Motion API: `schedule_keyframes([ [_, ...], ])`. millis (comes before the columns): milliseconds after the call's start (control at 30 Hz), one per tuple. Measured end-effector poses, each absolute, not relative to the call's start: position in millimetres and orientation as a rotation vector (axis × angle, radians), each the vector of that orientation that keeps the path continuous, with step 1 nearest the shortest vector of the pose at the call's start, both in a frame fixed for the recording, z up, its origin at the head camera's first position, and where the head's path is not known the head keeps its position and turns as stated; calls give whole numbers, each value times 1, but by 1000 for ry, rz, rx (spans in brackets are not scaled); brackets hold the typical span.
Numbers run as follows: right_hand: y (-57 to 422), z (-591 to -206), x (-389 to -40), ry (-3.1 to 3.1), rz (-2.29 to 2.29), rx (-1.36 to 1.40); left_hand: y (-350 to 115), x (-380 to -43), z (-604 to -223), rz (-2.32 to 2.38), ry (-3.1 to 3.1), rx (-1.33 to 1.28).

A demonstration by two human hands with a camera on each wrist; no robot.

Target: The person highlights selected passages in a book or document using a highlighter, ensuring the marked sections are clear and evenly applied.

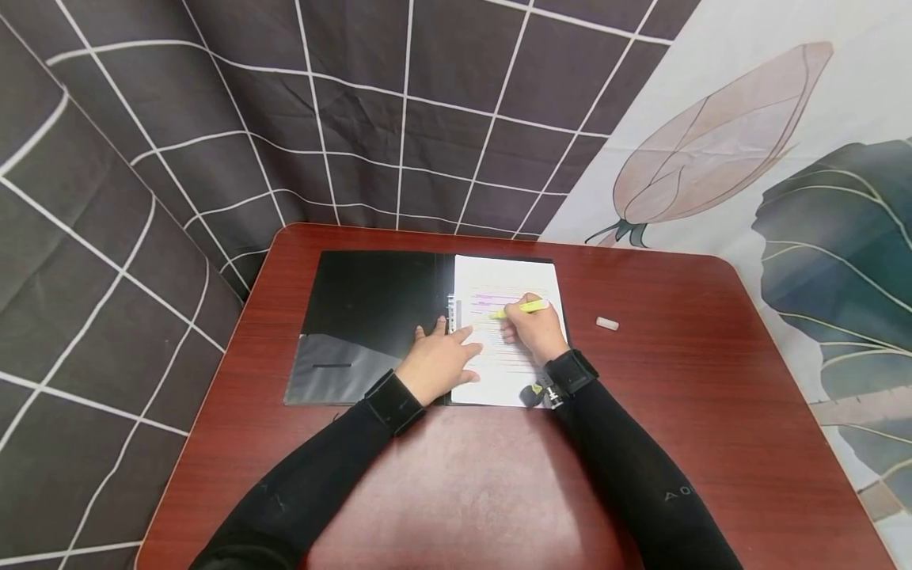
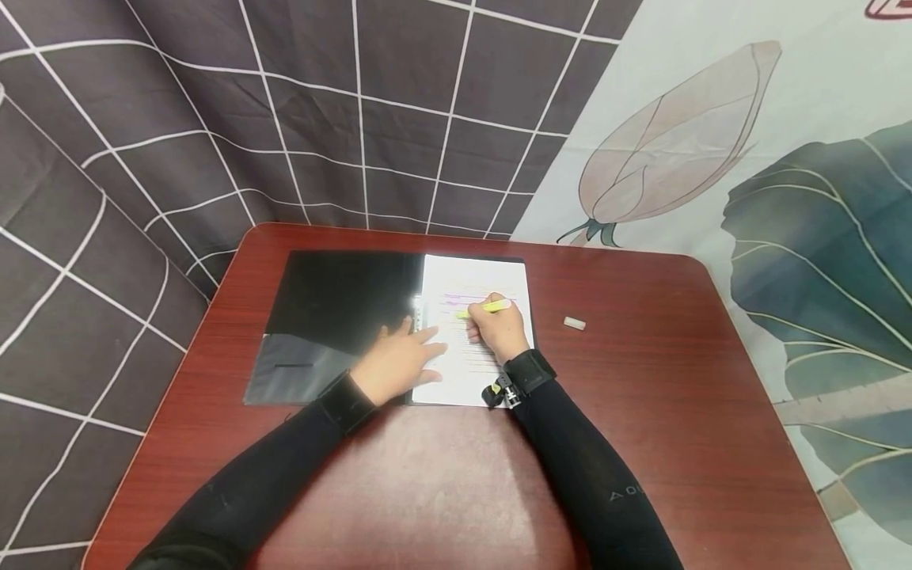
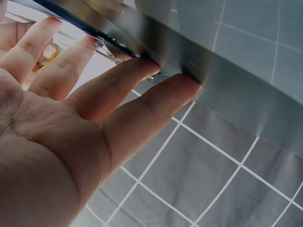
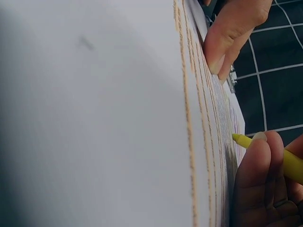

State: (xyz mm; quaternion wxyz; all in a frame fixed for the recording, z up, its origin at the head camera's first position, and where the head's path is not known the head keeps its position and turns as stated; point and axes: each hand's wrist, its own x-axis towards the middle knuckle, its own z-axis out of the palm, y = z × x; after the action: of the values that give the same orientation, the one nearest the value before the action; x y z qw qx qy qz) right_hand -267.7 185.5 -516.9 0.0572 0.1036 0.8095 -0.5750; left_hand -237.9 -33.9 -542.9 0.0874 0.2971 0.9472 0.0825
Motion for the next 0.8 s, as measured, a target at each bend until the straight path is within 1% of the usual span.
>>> schedule_keyframes([
  [800, 195, -514, -264, 2515, -1668, 372, -35, -239, -546, 276, 2811, 877],
])
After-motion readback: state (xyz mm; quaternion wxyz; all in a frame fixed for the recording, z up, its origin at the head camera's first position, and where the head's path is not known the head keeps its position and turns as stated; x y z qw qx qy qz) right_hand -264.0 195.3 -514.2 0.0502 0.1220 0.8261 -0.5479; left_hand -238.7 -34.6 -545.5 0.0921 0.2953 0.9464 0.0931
